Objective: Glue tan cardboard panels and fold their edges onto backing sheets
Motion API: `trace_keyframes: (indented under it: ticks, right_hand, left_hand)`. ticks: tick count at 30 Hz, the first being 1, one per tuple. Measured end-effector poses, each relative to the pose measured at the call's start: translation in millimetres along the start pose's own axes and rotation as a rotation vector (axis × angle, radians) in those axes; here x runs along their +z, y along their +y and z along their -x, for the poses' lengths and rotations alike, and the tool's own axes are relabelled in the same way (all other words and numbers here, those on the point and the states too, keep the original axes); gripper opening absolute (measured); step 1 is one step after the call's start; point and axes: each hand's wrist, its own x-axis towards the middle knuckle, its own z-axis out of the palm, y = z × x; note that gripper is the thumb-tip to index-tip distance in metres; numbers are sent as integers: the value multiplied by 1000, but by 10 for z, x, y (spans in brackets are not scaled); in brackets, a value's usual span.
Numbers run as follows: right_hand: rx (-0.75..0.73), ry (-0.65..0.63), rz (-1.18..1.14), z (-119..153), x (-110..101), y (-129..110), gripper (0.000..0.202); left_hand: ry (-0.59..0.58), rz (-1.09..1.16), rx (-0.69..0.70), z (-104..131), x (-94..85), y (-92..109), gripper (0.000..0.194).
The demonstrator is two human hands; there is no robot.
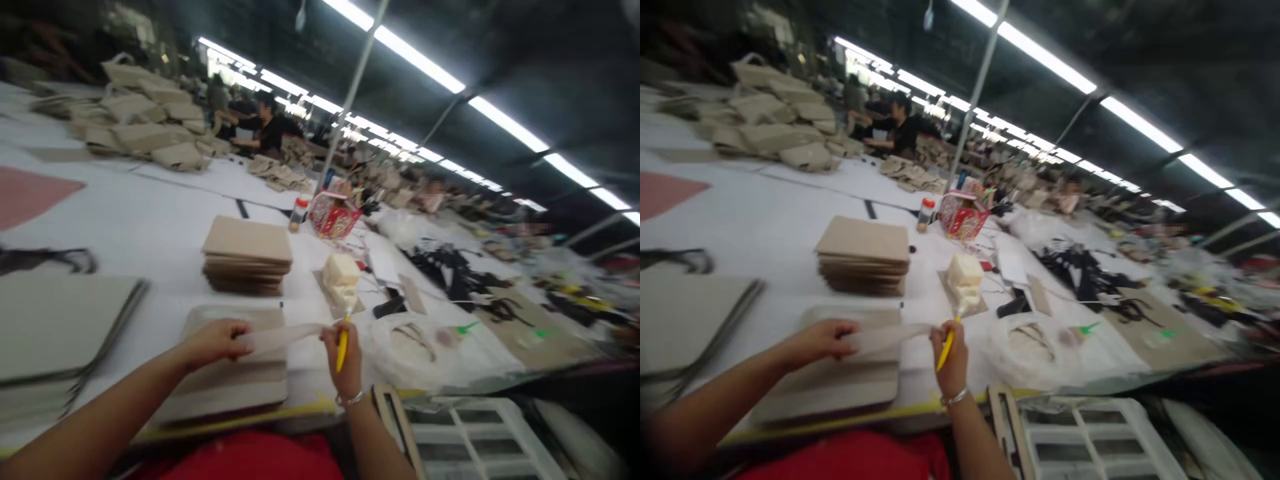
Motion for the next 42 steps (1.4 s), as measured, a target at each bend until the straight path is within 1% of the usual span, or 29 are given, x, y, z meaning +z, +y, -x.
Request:
trace_keyframes:
  ticks: [3,6,8,9,12,15,17,19,21,24,26,29,36,42]
  right_hand:
    - [-8,-49,8,16,331,17,24]
    - [-24,-149,14,42,623,2,23]
    - [-45,-208,58,46,763,-23,23]
    - [-62,-216,101,37,823,-32,24]
    - [-131,-183,247,-31,981,-30,30]
    - [-205,-152,313,-114,1115,18,35]
    - [-242,-154,330,-155,1194,62,38]
    - [-270,-158,346,-188,1267,103,38]
    - [-288,-161,361,-220,1337,135,38]
    - [-278,-188,374,-272,1433,166,36]
    - [-264,-216,390,-302,1483,185,34]
    - [-255,-237,427,-325,1521,219,31]
    - [-222,-225,407,-325,1518,275,30]
    - [-201,-217,372,-328,1535,279,29]
  left_hand:
    - [101,203,-87,296,-121,-201,24]
    - [241,342,-141,465,-195,-380,26]
    - [342,397,-140,514,-243,-458,27]
    - [393,406,-131,515,-272,-486,27]
    - [538,381,-120,443,-375,-554,25]
    - [656,273,-168,325,-466,-622,22]
    - [729,109,-185,258,-510,-662,21]
    - [794,-88,-173,204,-546,-687,21]
    - [857,-249,-163,156,-579,-701,23]
    - [937,-354,-168,91,-622,-723,28]
    - [957,-357,-181,58,-643,-742,29]
    - [955,-342,-193,34,-656,-760,31]
    - [944,-305,-204,35,-648,-736,32]
    - [957,-313,-220,23,-660,-770,31]
